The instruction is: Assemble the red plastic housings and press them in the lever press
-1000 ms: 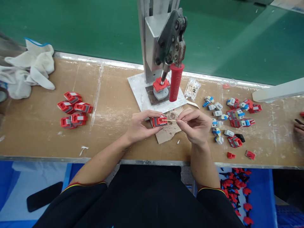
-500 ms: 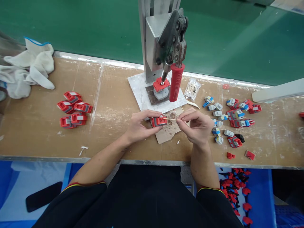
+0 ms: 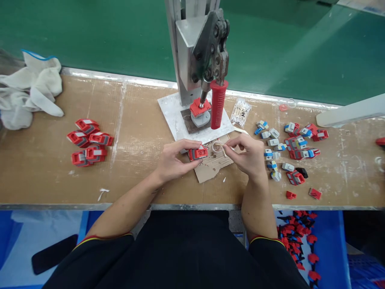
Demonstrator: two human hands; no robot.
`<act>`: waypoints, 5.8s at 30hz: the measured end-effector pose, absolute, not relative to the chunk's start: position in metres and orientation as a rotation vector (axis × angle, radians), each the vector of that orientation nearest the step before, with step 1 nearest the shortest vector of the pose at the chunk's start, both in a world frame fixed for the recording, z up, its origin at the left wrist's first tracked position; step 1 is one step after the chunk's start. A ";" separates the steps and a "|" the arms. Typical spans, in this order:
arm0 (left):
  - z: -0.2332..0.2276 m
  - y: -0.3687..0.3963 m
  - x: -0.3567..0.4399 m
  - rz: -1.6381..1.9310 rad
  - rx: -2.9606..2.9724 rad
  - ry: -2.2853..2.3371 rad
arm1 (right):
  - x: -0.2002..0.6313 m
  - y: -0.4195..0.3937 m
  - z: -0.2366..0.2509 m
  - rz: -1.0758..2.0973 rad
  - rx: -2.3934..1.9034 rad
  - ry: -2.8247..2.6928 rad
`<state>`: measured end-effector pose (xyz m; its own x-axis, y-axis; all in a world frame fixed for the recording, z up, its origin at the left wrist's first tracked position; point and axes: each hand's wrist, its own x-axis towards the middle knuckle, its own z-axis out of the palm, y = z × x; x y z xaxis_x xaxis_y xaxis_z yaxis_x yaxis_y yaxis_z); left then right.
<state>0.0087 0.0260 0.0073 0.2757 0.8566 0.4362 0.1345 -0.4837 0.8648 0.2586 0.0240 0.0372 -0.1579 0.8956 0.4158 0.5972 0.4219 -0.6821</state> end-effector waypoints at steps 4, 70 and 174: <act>0.007 0.027 0.008 1.273 1.845 0.900 | 0.252 0.031 0.027 0.492 -1.289 -2.043; 0.002 0.026 0.003 1.315 1.737 0.982 | 0.390 0.028 0.041 0.047 -2.040 -2.124; 0.027 -0.007 0.024 1.645 1.806 0.647 | 0.131 -0.014 0.068 0.562 -1.048 -1.077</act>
<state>0.0236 -0.0074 0.0273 0.1105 0.7078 0.6977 -0.0427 -0.6980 0.7148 0.1309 -0.0138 0.0680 0.4070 0.8036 0.4343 0.1033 0.4319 -0.8960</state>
